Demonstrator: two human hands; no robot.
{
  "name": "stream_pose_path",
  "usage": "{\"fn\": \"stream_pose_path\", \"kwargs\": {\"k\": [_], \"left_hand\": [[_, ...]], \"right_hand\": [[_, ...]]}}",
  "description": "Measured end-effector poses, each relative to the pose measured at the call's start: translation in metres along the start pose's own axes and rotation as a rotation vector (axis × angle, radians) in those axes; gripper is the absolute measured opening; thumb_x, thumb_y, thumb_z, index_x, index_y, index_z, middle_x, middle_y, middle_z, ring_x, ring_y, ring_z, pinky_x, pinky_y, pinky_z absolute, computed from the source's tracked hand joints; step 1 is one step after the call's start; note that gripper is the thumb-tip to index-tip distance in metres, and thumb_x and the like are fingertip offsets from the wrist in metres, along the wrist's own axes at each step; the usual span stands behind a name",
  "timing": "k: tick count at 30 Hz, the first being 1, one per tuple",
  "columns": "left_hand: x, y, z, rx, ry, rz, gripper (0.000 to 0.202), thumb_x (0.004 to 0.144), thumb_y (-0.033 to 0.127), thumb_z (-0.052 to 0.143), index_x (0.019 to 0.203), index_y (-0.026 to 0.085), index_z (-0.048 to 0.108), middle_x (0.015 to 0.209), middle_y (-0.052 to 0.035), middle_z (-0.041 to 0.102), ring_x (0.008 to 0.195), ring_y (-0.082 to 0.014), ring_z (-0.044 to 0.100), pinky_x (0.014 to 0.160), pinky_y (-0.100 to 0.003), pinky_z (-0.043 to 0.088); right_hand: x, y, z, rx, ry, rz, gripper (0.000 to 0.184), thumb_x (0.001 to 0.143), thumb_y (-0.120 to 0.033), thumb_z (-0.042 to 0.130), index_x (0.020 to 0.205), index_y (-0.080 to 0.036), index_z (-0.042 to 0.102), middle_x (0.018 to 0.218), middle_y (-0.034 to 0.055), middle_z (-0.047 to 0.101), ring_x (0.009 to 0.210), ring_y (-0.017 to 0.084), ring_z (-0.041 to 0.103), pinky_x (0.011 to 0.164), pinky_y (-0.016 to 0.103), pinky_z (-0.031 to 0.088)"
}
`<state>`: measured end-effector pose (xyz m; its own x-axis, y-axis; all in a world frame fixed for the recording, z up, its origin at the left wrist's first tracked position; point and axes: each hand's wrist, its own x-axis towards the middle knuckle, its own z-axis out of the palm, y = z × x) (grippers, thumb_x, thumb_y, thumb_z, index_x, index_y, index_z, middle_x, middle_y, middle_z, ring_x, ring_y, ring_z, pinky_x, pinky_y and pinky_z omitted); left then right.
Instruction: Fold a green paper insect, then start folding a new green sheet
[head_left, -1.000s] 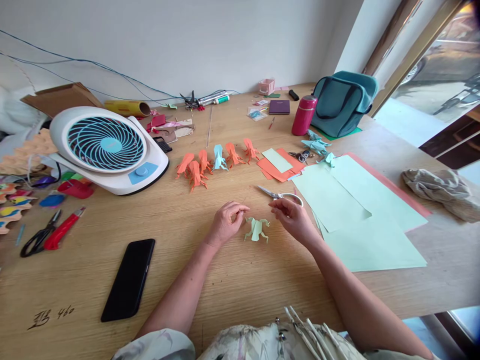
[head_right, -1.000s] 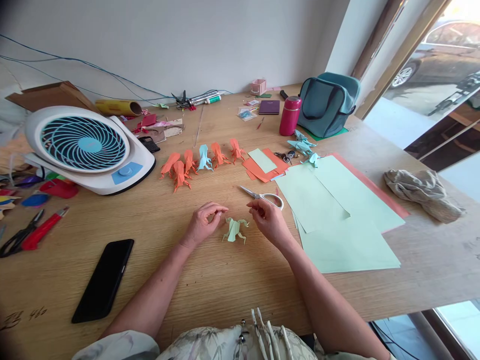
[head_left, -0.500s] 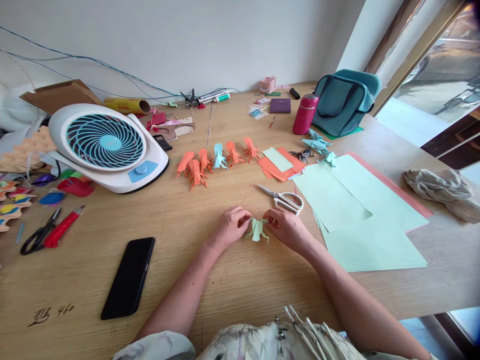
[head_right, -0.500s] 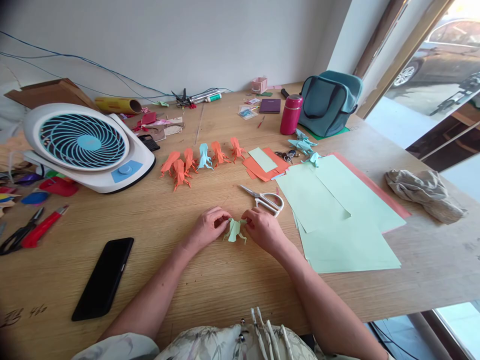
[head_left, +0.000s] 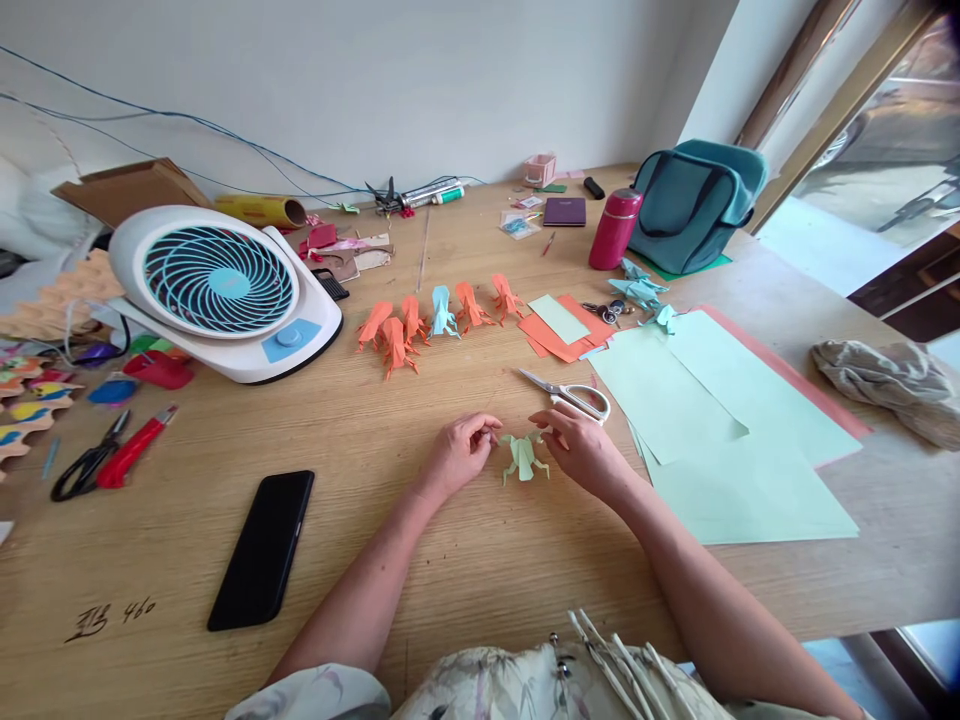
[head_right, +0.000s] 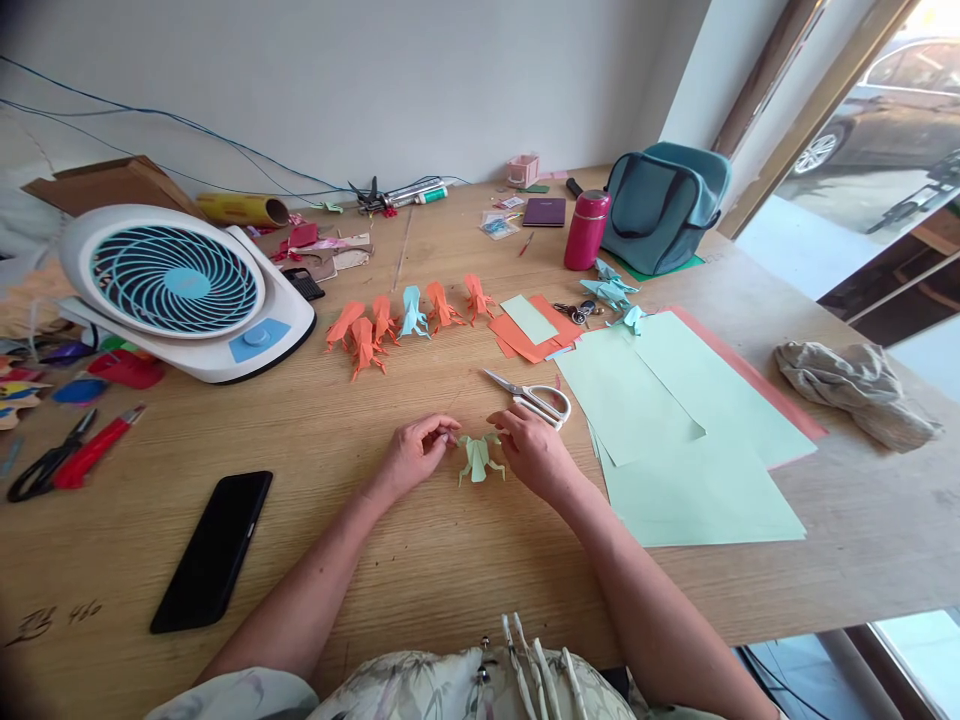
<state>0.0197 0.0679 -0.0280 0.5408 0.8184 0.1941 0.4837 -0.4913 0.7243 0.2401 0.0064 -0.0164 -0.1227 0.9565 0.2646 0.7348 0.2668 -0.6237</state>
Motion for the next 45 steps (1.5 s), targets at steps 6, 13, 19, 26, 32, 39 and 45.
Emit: {"fn": "stream_pose_path", "kwargs": {"k": [6, 13, 19, 26, 32, 39, 45], "left_hand": [[0.000, -0.005, 0.002, -0.032, 0.058, 0.036, 0.030, 0.082, -0.002, 0.050, 0.092, 0.018, 0.069, 0.087, -0.0019, 0.074, 0.076, -0.0128, 0.068, 0.071, -0.023, 0.051], [-0.001, -0.005, 0.004, -0.106, 0.144, 0.018, 0.019, 0.085, 0.006, 0.052, 0.086, 0.017, 0.067, 0.079, -0.0015, 0.072, 0.069, -0.0123, 0.065, 0.066, -0.022, 0.050], [-0.004, 0.001, 0.004, -0.143, 0.223, -0.003, 0.017, 0.087, 0.010, 0.052, 0.086, 0.018, 0.067, 0.080, -0.0018, 0.072, 0.072, -0.0126, 0.067, 0.069, -0.023, 0.050], [-0.011, 0.010, 0.003, -0.154, 0.263, -0.004, 0.015, 0.088, 0.012, 0.052, 0.088, 0.018, 0.066, 0.078, -0.0006, 0.071, 0.071, -0.0126, 0.066, 0.070, -0.024, 0.049], [-0.018, 0.012, 0.008, -0.147, 0.214, 0.006, 0.013, 0.089, 0.015, 0.053, 0.088, 0.019, 0.066, 0.080, -0.0013, 0.072, 0.074, -0.0135, 0.067, 0.073, -0.025, 0.050], [-0.021, 0.017, 0.015, -0.081, 0.130, 0.043, 0.014, 0.089, 0.012, 0.054, 0.092, 0.021, 0.064, 0.080, -0.0011, 0.072, 0.074, -0.0144, 0.067, 0.074, -0.026, 0.052], [-0.019, 0.014, 0.015, 0.054, 0.108, 0.191, 0.023, 0.085, 0.004, 0.056, 0.099, 0.021, 0.062, 0.089, -0.0033, 0.068, 0.084, -0.0178, 0.064, 0.079, -0.030, 0.053]], "right_hand": [[0.003, 0.001, -0.012, -0.025, 0.124, 0.007, 0.019, 0.095, -0.015, 0.048, 0.098, -0.021, 0.065, 0.094, 0.0087, 0.068, 0.080, 0.023, 0.062, 0.072, 0.035, 0.049], [0.001, 0.000, -0.013, 0.022, 0.120, 0.062, 0.016, 0.093, -0.017, 0.052, 0.097, -0.022, 0.066, 0.089, 0.0064, 0.072, 0.071, 0.020, 0.064, 0.071, 0.034, 0.049], [0.000, -0.001, -0.010, 0.083, 0.080, 0.088, 0.018, 0.091, -0.015, 0.052, 0.097, -0.021, 0.067, 0.082, 0.0058, 0.074, 0.071, 0.021, 0.067, 0.068, 0.034, 0.051], [-0.002, -0.010, -0.007, 0.143, 0.003, 0.144, 0.017, 0.089, -0.010, 0.050, 0.092, -0.021, 0.063, 0.076, 0.0031, 0.074, 0.068, 0.018, 0.069, 0.066, 0.030, 0.051], [-0.003, -0.015, -0.002, 0.168, -0.042, 0.165, 0.011, 0.088, -0.012, 0.051, 0.085, -0.022, 0.055, 0.070, 0.0013, 0.073, 0.061, 0.016, 0.066, 0.061, 0.027, 0.046], [-0.005, -0.018, 0.003, 0.189, -0.046, 0.177, 0.008, 0.087, -0.016, 0.052, 0.084, -0.022, 0.057, 0.062, -0.0020, 0.065, 0.050, 0.012, 0.054, 0.052, 0.024, 0.037], [-0.004, -0.014, 0.002, 0.155, -0.074, 0.079, 0.018, 0.089, -0.011, 0.048, 0.095, -0.021, 0.062, 0.069, -0.0001, 0.066, 0.058, 0.014, 0.058, 0.057, 0.026, 0.041]]}}
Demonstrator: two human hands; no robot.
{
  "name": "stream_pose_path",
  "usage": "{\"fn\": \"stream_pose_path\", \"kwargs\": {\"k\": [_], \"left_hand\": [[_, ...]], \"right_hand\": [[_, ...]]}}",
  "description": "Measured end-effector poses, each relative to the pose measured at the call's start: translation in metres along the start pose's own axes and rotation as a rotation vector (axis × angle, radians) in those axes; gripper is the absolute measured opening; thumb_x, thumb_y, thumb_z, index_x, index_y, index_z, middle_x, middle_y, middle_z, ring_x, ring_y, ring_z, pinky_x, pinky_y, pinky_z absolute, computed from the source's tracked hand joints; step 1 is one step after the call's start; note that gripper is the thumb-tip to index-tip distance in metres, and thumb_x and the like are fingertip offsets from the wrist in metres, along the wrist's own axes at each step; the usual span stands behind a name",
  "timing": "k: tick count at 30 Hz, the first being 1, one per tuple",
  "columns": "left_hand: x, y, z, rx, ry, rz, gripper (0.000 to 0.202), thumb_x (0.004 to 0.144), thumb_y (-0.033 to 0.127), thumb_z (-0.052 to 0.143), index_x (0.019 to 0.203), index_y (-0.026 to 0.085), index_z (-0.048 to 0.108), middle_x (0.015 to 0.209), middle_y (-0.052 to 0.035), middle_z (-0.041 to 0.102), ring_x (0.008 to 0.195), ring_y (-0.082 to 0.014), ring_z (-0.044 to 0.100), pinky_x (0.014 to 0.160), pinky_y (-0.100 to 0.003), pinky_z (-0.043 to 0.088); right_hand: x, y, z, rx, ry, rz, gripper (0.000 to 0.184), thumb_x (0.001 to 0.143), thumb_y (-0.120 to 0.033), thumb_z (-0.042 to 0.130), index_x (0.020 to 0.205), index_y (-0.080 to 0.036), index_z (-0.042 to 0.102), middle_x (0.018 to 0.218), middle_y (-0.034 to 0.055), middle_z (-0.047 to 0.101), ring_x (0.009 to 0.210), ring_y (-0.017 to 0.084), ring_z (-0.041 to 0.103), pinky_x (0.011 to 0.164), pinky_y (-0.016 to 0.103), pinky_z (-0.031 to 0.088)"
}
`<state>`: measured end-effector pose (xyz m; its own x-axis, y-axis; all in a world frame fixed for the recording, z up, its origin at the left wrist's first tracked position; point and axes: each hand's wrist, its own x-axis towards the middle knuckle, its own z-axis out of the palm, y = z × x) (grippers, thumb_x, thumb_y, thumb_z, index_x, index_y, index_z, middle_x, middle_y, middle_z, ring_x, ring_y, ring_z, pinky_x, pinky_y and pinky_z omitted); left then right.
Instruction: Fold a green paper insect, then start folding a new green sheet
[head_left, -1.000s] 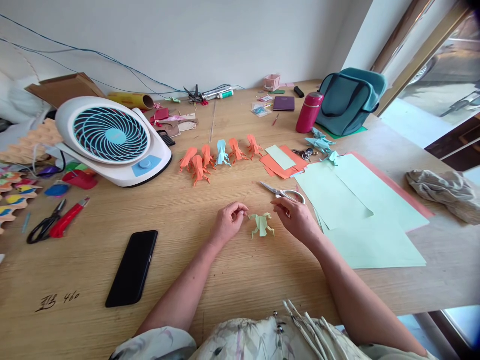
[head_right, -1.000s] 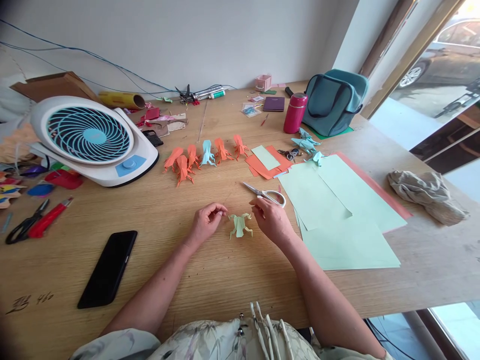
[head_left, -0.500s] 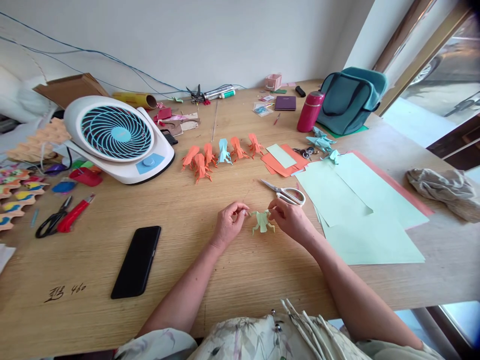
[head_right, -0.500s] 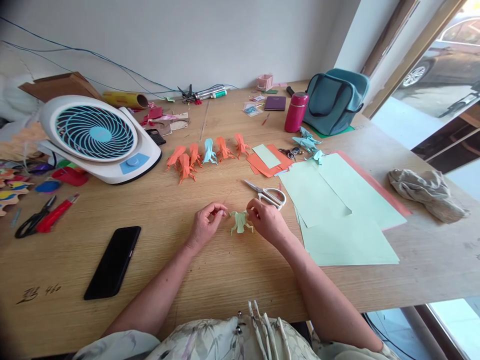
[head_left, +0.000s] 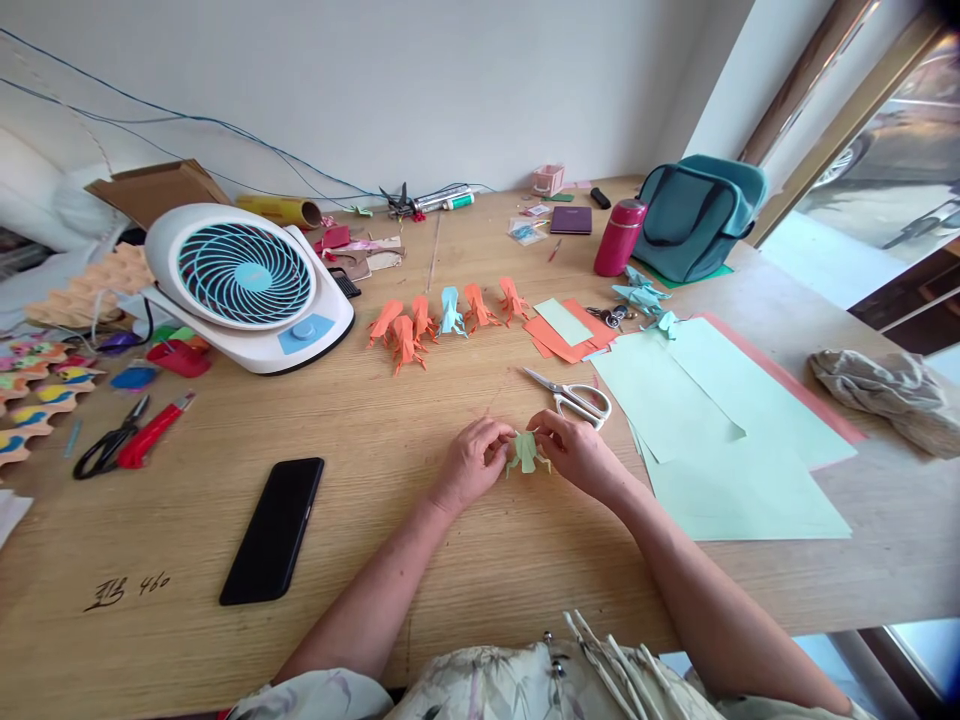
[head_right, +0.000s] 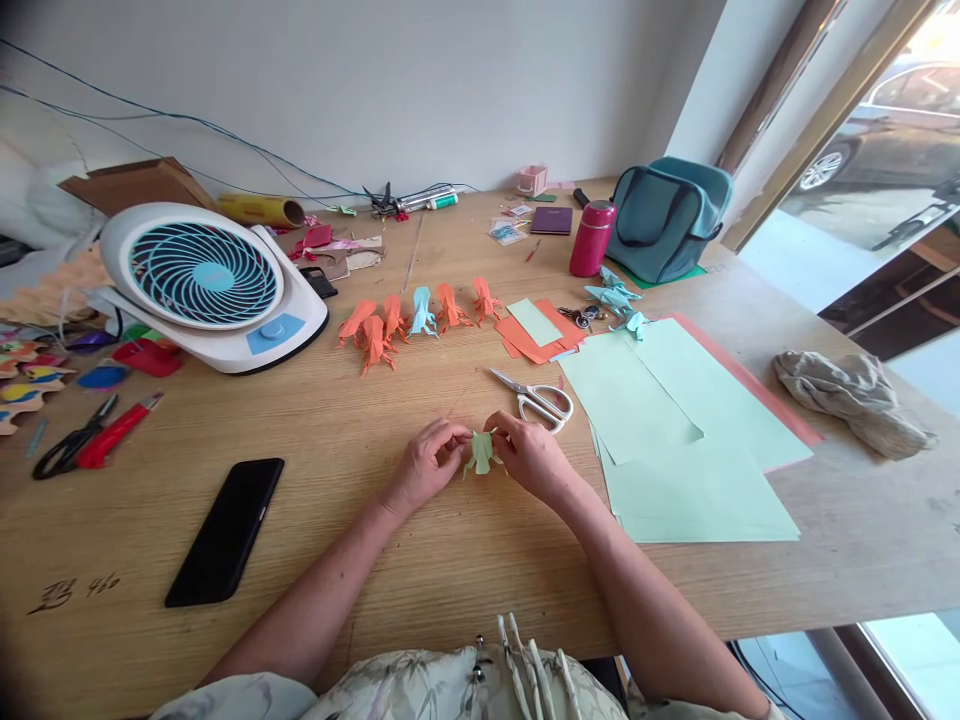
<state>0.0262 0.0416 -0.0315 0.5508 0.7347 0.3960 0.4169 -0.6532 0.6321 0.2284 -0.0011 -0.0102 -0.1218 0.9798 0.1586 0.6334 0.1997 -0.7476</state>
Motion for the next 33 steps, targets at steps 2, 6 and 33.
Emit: {"fn": "stream_pose_path", "kwargs": {"k": [2, 6, 33], "left_hand": [[0.000, -0.002, 0.000, 0.064, -0.012, 0.036, 0.022, 0.086, 0.006, 0.057, 0.101, 0.022, 0.062, 0.092, -0.0040, 0.065, 0.087, -0.0189, 0.063, 0.079, -0.031, 0.052], [0.002, -0.002, 0.001, 0.226, -0.019, 0.102, 0.019, 0.087, 0.009, 0.060, 0.103, 0.021, 0.062, 0.094, -0.0049, 0.062, 0.091, -0.0207, 0.060, 0.080, -0.032, 0.050], [0.013, -0.002, 0.006, 0.273, 0.010, 0.136, 0.024, 0.079, 0.000, 0.059, 0.090, 0.021, 0.062, 0.087, -0.0034, 0.071, 0.087, -0.0224, 0.063, 0.080, -0.035, 0.045]], "right_hand": [[0.001, 0.002, -0.002, -0.005, 0.000, -0.009, 0.021, 0.089, -0.009, 0.046, 0.097, -0.021, 0.061, 0.077, 0.0021, 0.070, 0.065, 0.016, 0.062, 0.062, 0.027, 0.044], [0.002, 0.006, -0.007, -0.090, 0.038, -0.030, 0.020, 0.091, -0.009, 0.046, 0.100, -0.021, 0.060, 0.081, 0.0037, 0.069, 0.073, 0.018, 0.063, 0.067, 0.029, 0.045], [0.009, 0.010, -0.002, 0.018, 0.025, -0.107, 0.009, 0.091, -0.021, 0.057, 0.088, -0.020, 0.066, 0.085, 0.0038, 0.070, 0.078, 0.018, 0.060, 0.074, 0.032, 0.047]]}}
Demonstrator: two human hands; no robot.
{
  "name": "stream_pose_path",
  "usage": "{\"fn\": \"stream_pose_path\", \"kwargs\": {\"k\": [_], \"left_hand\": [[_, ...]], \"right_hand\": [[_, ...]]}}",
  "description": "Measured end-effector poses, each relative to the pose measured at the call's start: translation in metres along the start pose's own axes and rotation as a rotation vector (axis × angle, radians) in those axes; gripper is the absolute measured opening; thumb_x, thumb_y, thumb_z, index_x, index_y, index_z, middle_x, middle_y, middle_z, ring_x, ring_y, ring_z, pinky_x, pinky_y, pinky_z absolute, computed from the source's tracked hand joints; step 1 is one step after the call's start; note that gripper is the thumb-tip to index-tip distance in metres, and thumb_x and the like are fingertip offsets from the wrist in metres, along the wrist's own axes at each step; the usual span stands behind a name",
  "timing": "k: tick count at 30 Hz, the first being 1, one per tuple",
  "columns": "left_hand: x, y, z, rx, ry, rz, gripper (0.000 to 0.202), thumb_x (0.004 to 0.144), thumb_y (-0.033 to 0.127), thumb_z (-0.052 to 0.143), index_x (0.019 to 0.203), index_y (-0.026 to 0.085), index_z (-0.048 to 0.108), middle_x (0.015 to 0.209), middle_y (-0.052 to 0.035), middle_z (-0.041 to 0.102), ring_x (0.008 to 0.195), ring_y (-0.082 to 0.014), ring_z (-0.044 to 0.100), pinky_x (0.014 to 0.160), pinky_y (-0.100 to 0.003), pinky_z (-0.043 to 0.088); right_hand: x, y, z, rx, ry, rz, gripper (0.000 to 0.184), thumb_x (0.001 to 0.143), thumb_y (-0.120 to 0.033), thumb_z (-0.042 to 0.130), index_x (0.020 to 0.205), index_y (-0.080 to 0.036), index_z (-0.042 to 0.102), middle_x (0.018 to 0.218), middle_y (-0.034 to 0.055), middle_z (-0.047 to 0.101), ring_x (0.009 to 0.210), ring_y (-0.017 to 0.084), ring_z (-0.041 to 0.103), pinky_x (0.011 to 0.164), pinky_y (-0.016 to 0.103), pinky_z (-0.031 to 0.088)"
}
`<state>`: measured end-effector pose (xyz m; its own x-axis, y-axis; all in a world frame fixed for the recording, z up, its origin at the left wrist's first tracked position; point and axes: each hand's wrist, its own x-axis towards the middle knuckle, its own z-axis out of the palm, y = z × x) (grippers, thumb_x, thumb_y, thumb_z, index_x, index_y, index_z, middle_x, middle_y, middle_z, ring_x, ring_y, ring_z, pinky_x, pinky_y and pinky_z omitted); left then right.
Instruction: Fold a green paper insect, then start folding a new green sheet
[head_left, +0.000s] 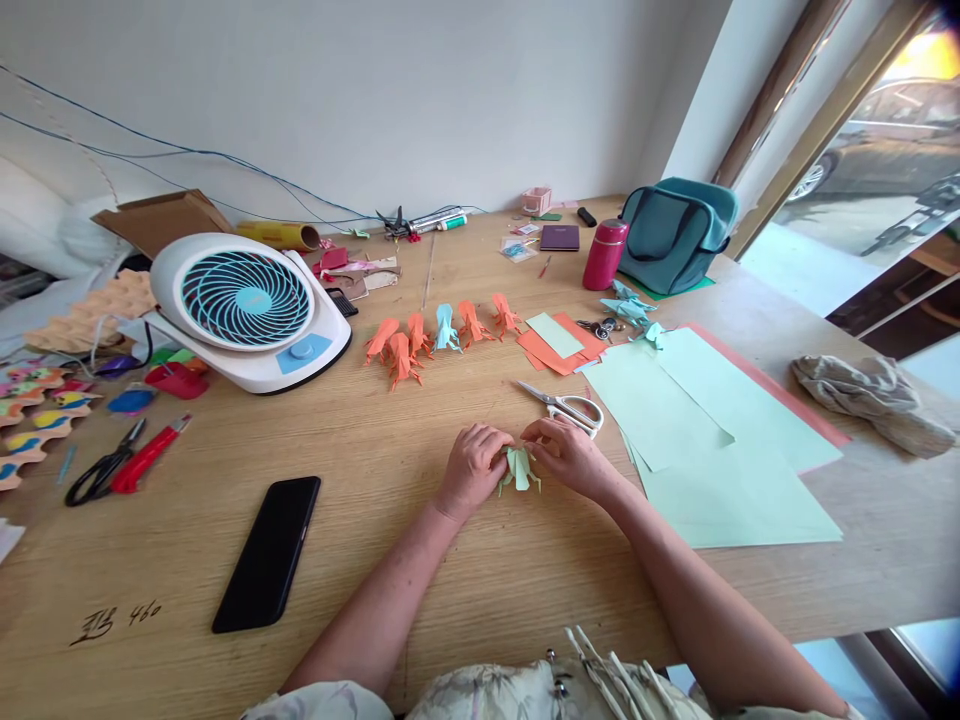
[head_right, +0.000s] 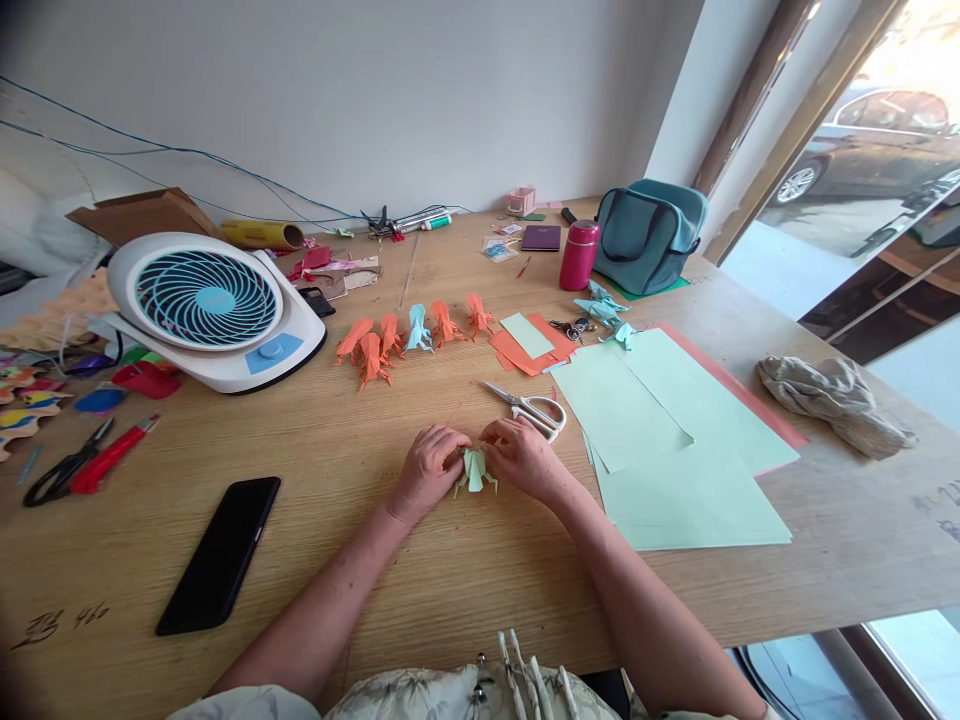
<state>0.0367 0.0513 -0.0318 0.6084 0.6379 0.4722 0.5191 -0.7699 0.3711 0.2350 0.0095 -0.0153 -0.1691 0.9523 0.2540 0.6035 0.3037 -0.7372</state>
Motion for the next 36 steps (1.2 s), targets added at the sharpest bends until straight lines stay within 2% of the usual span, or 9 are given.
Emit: {"fn": "stream_pose_path", "kwargs": {"k": [11, 17, 21, 25, 29, 33, 36], "left_hand": [[0.000, 0.007, -0.006, 0.004, -0.062, 0.008, 0.023, 0.081, 0.004, 0.061, 0.097, 0.022, 0.063, 0.093, -0.0030, 0.074, 0.091, -0.0232, 0.066, 0.085, -0.038, 0.043], [0.001, 0.013, -0.011, -0.174, -0.098, -0.032, 0.034, 0.082, 0.003, 0.056, 0.110, 0.023, 0.061, 0.107, -0.0044, 0.074, 0.100, -0.0231, 0.066, 0.091, -0.039, 0.046], [0.002, 0.017, -0.011, -0.272, -0.053, -0.095, 0.026, 0.088, 0.011, 0.056, 0.111, 0.023, 0.061, 0.104, -0.0044, 0.073, 0.096, -0.0217, 0.067, 0.089, -0.037, 0.048], [0.004, 0.021, -0.010, -0.343, -0.014, -0.201, 0.025, 0.086, 0.008, 0.058, 0.104, 0.023, 0.063, 0.090, -0.0020, 0.072, 0.087, -0.0190, 0.067, 0.086, -0.034, 0.050], [0.007, 0.023, -0.014, -0.614, -0.025, -0.387, 0.015, 0.082, 0.008, 0.058, 0.089, 0.021, 0.062, 0.079, 0.0009, 0.066, 0.075, -0.0140, 0.062, 0.075, -0.026, 0.047], [0.012, 0.020, -0.022, -1.031, -0.095, -0.694, 0.004, 0.077, 0.016, 0.065, 0.078, 0.018, 0.062, 0.064, 0.0049, 0.055, 0.061, -0.0092, 0.050, 0.061, -0.020, 0.040], [0.013, 0.017, -0.027, -1.191, -0.164, -0.809, 0.015, 0.074, 0.028, 0.069, 0.081, 0.017, 0.062, 0.070, 0.0033, 0.059, 0.060, -0.0082, 0.050, 0.059, -0.020, 0.041]], "right_hand": [[-0.001, -0.011, -0.004, 0.255, -0.083, 0.149, 0.013, 0.086, -0.029, 0.065, 0.093, -0.019, 0.068, 0.078, 0.0007, 0.064, 0.070, 0.014, 0.058, 0.062, 0.025, 0.047], [-0.001, -0.007, -0.004, 0.314, 0.007, 0.146, 0.017, 0.088, -0.034, 0.063, 0.095, -0.019, 0.066, 0.077, 0.0009, 0.062, 0.070, 0.015, 0.058, 0.063, 0.026, 0.048], [-0.002, -0.009, -0.006, 0.324, -0.001, 0.121, 0.017, 0.089, -0.031, 0.061, 0.102, -0.020, 0.064, 0.073, -0.0006, 0.060, 0.068, 0.014, 0.058, 0.063, 0.026, 0.047], [-0.002, -0.010, -0.004, 0.337, -0.043, 0.123, 0.017, 0.090, -0.032, 0.061, 0.103, -0.020, 0.064, 0.069, -0.0020, 0.058, 0.064, 0.014, 0.056, 0.060, 0.025, 0.045], [-0.001, -0.007, -0.002, 0.517, -0.076, 0.177, 0.026, 0.092, -0.045, 0.059, 0.101, -0.020, 0.063, 0.071, -0.0020, 0.056, 0.062, 0.014, 0.053, 0.057, 0.026, 0.044], [-0.001, -0.008, -0.007, 0.711, -0.096, 0.224, 0.034, 0.095, -0.052, 0.054, 0.102, -0.020, 0.065, 0.085, 0.0022, 0.063, 0.077, 0.016, 0.061, 0.074, 0.030, 0.051], [-0.001, -0.009, -0.010, 0.758, -0.177, 0.188, 0.035, 0.095, -0.052, 0.056, 0.099, -0.019, 0.067, 0.088, 0.0036, 0.066, 0.083, 0.017, 0.062, 0.081, 0.031, 0.050]]}}
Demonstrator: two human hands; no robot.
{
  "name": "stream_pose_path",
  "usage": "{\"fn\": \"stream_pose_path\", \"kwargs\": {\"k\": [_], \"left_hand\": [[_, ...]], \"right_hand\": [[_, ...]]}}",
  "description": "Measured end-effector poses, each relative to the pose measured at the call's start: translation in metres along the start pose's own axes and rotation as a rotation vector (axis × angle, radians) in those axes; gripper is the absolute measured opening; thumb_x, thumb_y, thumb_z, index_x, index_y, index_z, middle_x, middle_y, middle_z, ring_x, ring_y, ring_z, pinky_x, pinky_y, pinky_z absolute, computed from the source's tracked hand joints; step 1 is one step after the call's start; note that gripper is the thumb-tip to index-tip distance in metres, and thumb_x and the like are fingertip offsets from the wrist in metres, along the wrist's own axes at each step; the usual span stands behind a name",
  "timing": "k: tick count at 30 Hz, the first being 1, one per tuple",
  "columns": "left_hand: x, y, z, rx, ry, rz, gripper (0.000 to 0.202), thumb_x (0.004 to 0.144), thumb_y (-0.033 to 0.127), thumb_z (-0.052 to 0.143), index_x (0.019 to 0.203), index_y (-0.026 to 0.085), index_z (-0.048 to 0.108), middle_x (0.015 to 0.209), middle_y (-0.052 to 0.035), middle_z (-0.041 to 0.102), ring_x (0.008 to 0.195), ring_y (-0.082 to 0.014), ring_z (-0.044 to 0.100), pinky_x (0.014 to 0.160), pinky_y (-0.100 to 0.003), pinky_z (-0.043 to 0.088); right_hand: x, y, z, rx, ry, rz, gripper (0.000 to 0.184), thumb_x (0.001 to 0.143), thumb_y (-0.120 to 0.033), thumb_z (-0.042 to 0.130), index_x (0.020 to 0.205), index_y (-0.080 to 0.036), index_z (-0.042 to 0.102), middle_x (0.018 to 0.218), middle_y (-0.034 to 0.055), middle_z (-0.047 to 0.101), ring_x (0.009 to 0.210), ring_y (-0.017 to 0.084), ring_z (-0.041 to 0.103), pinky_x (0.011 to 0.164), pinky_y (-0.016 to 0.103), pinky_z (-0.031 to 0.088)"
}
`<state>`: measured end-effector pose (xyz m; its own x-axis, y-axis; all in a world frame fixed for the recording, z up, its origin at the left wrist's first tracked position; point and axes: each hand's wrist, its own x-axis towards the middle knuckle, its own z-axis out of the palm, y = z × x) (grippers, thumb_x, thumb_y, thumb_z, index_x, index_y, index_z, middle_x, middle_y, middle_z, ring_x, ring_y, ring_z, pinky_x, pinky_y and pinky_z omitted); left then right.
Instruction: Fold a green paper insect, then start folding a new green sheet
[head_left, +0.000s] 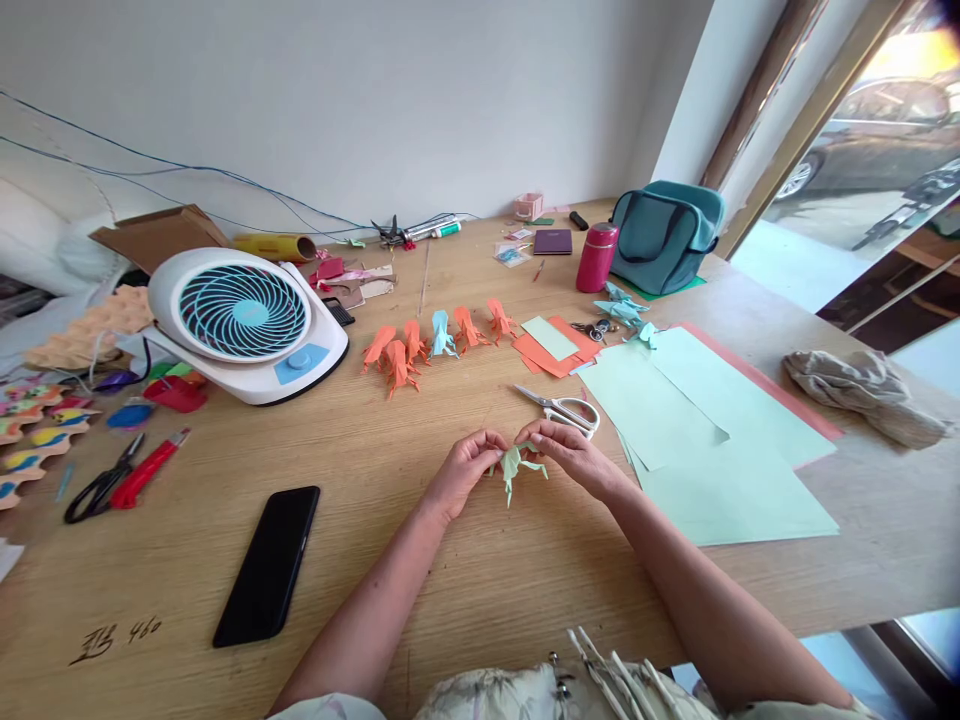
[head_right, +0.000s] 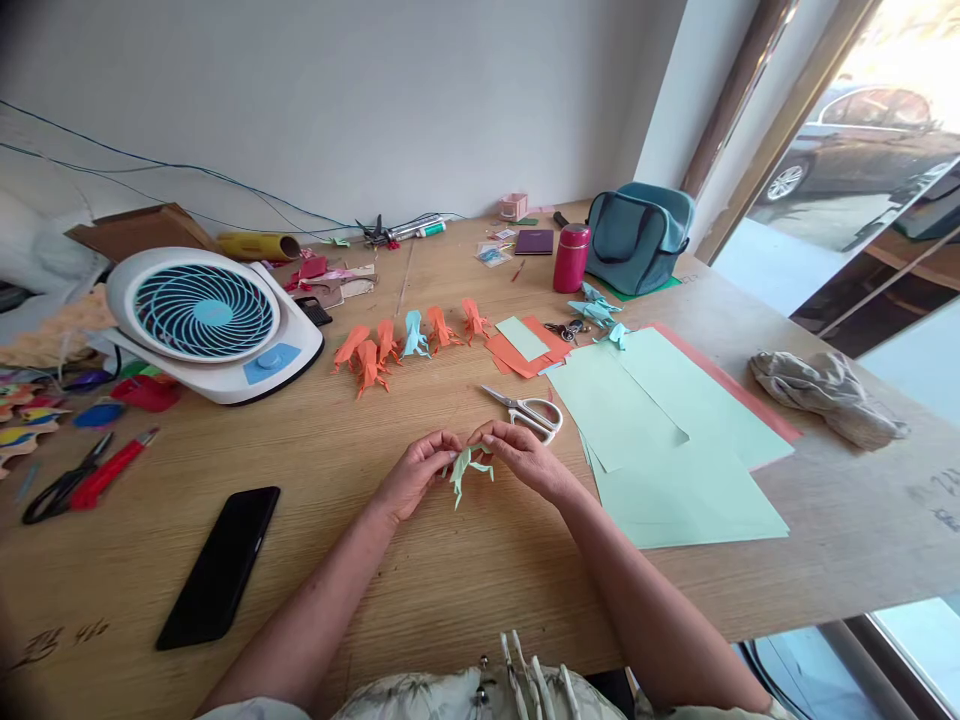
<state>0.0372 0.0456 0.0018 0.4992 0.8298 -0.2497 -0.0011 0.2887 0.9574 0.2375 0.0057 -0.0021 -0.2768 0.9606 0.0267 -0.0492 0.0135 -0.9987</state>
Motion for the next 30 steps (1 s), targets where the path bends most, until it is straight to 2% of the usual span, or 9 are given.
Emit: {"fn": "stream_pose_path", "kwargs": {"k": [3, 5, 8, 12, 17, 22, 24, 27, 30], "left_hand": [[0.000, -0.001, -0.002, -0.096, -0.025, -0.106, 0.026, 0.070, 0.036, 0.073, 0.082, 0.016, 0.061, 0.071, 0.0028, 0.060, 0.056, -0.0071, 0.049, 0.054, -0.019, 0.041], [0.000, -0.004, -0.001, -0.132, -0.028, -0.144, 0.030, 0.067, 0.037, 0.076, 0.083, 0.016, 0.062, 0.070, 0.0032, 0.060, 0.054, -0.0064, 0.049, 0.052, -0.018, 0.040], [0.001, -0.007, -0.001, -0.166, -0.034, -0.176, 0.035, 0.066, 0.039, 0.080, 0.086, 0.016, 0.063, 0.072, 0.0012, 0.063, 0.057, -0.0077, 0.054, 0.051, -0.017, 0.040], [0.000, -0.008, -0.001, -0.214, -0.035, -0.178, 0.043, 0.071, 0.050, 0.076, 0.097, 0.017, 0.066, 0.082, -0.0050, 0.071, 0.070, -0.0150, 0.065, 0.058, -0.023, 0.049], [-0.002, -0.009, 0.004, -0.074, -0.040, -0.046, 0.039, 0.075, 0.045, 0.075, 0.102, 0.018, 0.069, 0.101, -0.0070, 0.072, 0.090, -0.0199, 0.067, 0.071, -0.028, 0.055], [0.004, -0.018, 0.011, 0.166, 0.133, 0.147, 0.037, 0.076, 0.049, 0.074, 0.089, 0.015, 0.072, 0.079, -0.0028, 0.068, 0.074, -0.0150, 0.061, 0.063, -0.023, 0.048], [0.007, -0.022, 0.011, 0.205, 0.186, 0.183, 0.037, 0.075, 0.050, 0.074, 0.083, 0.014, 0.072, 0.074, -0.0019, 0.067, 0.069, -0.0137, 0.059, 0.063, -0.023, 0.046], [0.013, -0.024, 0.002, 0.230, 0.234, 0.188, 0.040, 0.074, 0.053, 0.072, 0.083, 0.014, 0.072, 0.075, -0.0024, 0.069, 0.068, -0.0139, 0.060, 0.064, -0.023, 0.046], [0.021, -0.022, -0.018, 0.284, 0.310, 0.198, 0.044, 0.073, 0.056, 0.070, 0.086, 0.014, 0.072, 0.073, -0.0020, 0.069, 0.065, -0.0132, 0.058, 0.063, -0.023, 0.045]], "right_hand": [[0.000, 0.000, 0.002, 0.004, -0.115, -0.024, 0.033, 0.091, -0.050, 0.063, 0.102, -0.019, 0.066, 0.094, 0.0044, 0.068, 0.087, 0.018, 0.061, 0.082, 0.031, 0.049], [0.000, 0.002, 0.005, -0.069, -0.126, -0.042, 0.033, 0.090, -0.049, 0.066, 0.104, -0.020, 0.066, 0.097, 0.0045, 0.068, 0.087, 0.018, 0.060, 0.081, 0.031, 0.048], [0.000, 0.007, 0.010, -0.189, -0.025, -0.046, 0.032, 0.088, -0.051, 0.067, 0.097, -0.020, 0.067, 0.090, 0.0038, 0.068, 0.081, 0.018, 0.059, 0.075, 0.030, 0.047], [0.004, 0.016, 0.013, -0.144, 0.142, -0.027, 0.037, 0.085, -0.057, 0.066, 0.085, -0.020, 0.063, 0.075, 0.0017, 0.063, 0.070, 0.017, 0.056, 0.063, 0.028, 0.043], [0.009, 0.024, 0.013, -0.093, 0.252, -0.004, 0.039, 0.083, -0.056, 0.068, 0.079, -0.019, 0.057, 0.070, -0.0025, 0.054, 0.062, 0.012, 0.047, 0.057, 0.025, 0.035], [0.008, 0.023, 0.018, -0.181, 0.267, 0.003, 0.038, 0.083, -0.054, 0.069, 0.076, -0.019, 0.054, 0.066, -0.0042, 0.049, 0.060, 0.011, 0.042, 0.054, 0.024, 0.032], [0.006, 0.020, 0.021, -0.217, 0.255, -0.011, 0.037, 0.084, -0.053, 0.068, 0.080, -0.019, 0.056, 0.071, -0.0029, 0.053, 0.061, 0.011, 0.045, 0.056, 0.024, 0.035], [0.003, 0.014, 0.022, -0.281, 0.252, -0.010, 0.036, 0.087, -0.053, 0.064, 0.097, -0.019, 0.061, 0.087, 0.0015, 0.063, 0.065, 0.012, 0.053, 0.060, 0.026, 0.043], [0.001, 0.006, 0.016, -0.401, 0.335, -0.024, 0.033, 0.092, -0.047, 0.059, 0.108, -0.019, 0.061, 0.094, 0.0045, 0.067, 0.070, 0.015, 0.060, 0.065, 0.028, 0.049]]}}
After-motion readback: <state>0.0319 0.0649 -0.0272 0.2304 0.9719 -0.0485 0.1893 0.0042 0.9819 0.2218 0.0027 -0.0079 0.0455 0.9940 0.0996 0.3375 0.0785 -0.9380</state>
